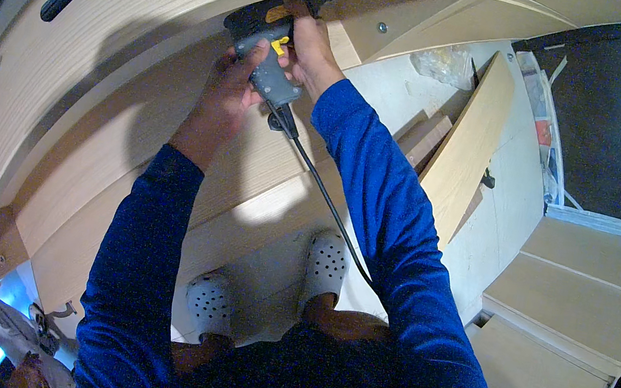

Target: The person assembles a light-colored wooden cabinet by aligning panels, inserting cam-lock fasteners, and securing them with a power drill. They use a clamp to hold pieces together, a rubber mallet to tap joints into place, and a screwdriver to adjust hardware.

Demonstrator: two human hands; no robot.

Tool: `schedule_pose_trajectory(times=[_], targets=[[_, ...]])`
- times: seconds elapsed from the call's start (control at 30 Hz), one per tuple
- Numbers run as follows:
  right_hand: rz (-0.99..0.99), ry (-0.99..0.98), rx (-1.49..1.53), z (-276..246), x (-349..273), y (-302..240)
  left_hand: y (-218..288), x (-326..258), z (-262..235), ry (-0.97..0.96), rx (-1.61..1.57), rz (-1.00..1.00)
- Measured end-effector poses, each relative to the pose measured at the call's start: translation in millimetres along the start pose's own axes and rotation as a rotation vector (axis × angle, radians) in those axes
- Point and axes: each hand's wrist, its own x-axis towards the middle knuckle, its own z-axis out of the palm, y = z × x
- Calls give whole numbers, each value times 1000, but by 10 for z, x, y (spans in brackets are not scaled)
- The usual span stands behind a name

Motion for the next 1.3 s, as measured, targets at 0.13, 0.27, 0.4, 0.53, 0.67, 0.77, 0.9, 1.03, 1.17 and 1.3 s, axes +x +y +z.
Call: schedule_pose_trajectory(times=[0.13,0.27,0.4,0.53,0.67,0.77,0.9,1.03,1.17,1.3], targets=[[-2,1,-2,21,-15,-34,29,13,7,42,99,-20],[14,5,31,30,31,-12,87,43,-19,14,98,-33],[-9,33,79,46,106,35,128,65,-51,-16,106,-25],[-62,-21,167,59,126,48,134,68,-48,5,123,-10],[-24,-28,161,43,92,26,153,60,-27,24,168,-21],[9,-34,82,21,81,13,172,54,-15,10,190,-28],[7,30,73,22,111,32,170,50,-7,74,186,-16],[-10,-2,72,36,133,57,165,57,-11,64,203,-32],[-4,-13,95,10,127,54,170,71,-18,33,156,-38],[-9,18,99,-14,147,45,153,102,-27,31,145,-47]])
